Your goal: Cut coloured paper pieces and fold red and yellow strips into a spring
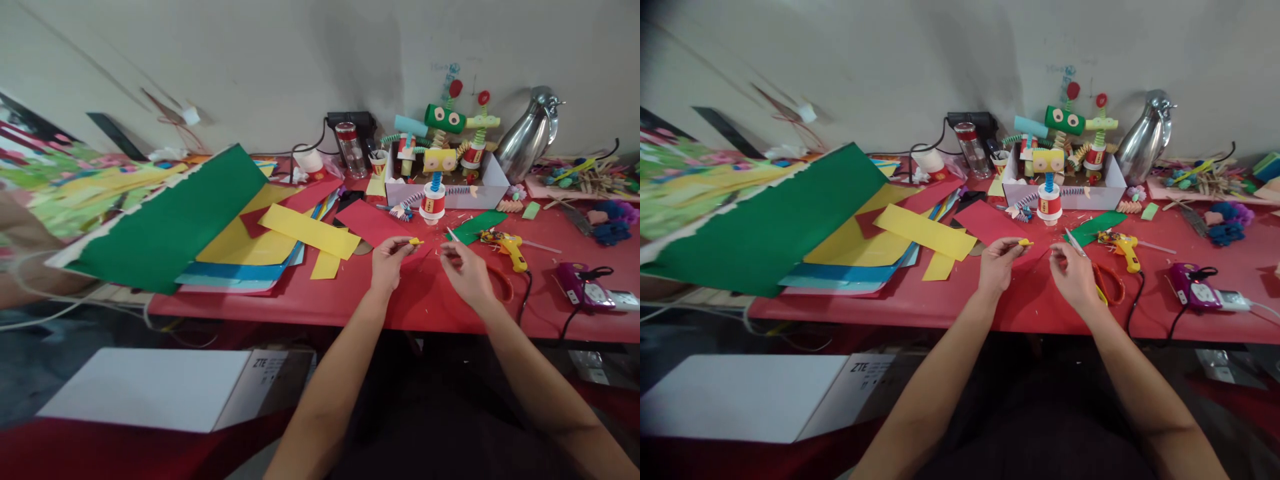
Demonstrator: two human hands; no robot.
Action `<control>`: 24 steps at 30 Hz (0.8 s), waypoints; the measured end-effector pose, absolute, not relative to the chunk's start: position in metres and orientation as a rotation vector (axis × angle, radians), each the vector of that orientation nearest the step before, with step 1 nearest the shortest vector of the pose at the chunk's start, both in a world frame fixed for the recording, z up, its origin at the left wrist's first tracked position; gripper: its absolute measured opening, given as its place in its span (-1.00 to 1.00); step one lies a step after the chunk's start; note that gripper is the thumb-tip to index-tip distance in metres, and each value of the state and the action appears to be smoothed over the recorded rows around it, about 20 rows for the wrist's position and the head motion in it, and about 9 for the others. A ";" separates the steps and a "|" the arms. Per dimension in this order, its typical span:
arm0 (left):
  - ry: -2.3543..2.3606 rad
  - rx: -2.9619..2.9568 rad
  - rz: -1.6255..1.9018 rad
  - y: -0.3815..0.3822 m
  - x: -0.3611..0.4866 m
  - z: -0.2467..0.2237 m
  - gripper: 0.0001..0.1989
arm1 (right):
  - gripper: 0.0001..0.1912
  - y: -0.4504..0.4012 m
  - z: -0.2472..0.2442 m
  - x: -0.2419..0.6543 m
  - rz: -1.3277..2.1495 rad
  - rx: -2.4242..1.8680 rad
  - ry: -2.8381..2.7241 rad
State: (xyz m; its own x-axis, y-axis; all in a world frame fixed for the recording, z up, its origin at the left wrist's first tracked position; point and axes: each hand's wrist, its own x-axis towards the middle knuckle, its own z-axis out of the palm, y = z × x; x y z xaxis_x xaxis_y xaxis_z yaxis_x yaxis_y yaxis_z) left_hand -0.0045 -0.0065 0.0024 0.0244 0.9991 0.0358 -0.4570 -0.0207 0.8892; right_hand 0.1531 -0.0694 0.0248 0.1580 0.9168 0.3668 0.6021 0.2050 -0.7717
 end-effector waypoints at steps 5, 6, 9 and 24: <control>0.840 0.926 1.376 -0.007 -0.003 0.002 -0.80 | -0.74 -0.110 0.018 0.209 -0.042 -1.885 -1.889; 0.838 0.927 1.375 -0.007 -0.003 0.002 -0.81 | -0.72 -0.115 0.015 0.216 -0.061 -1.929 -1.912; 0.834 0.925 1.388 -0.006 -0.003 0.001 -0.84 | -0.70 -0.121 0.007 0.226 -0.027 -1.965 -1.923; 0.717 0.746 1.210 0.001 -0.011 -0.004 -0.80 | -0.31 -0.128 0.019 0.236 0.441 -1.750 -1.709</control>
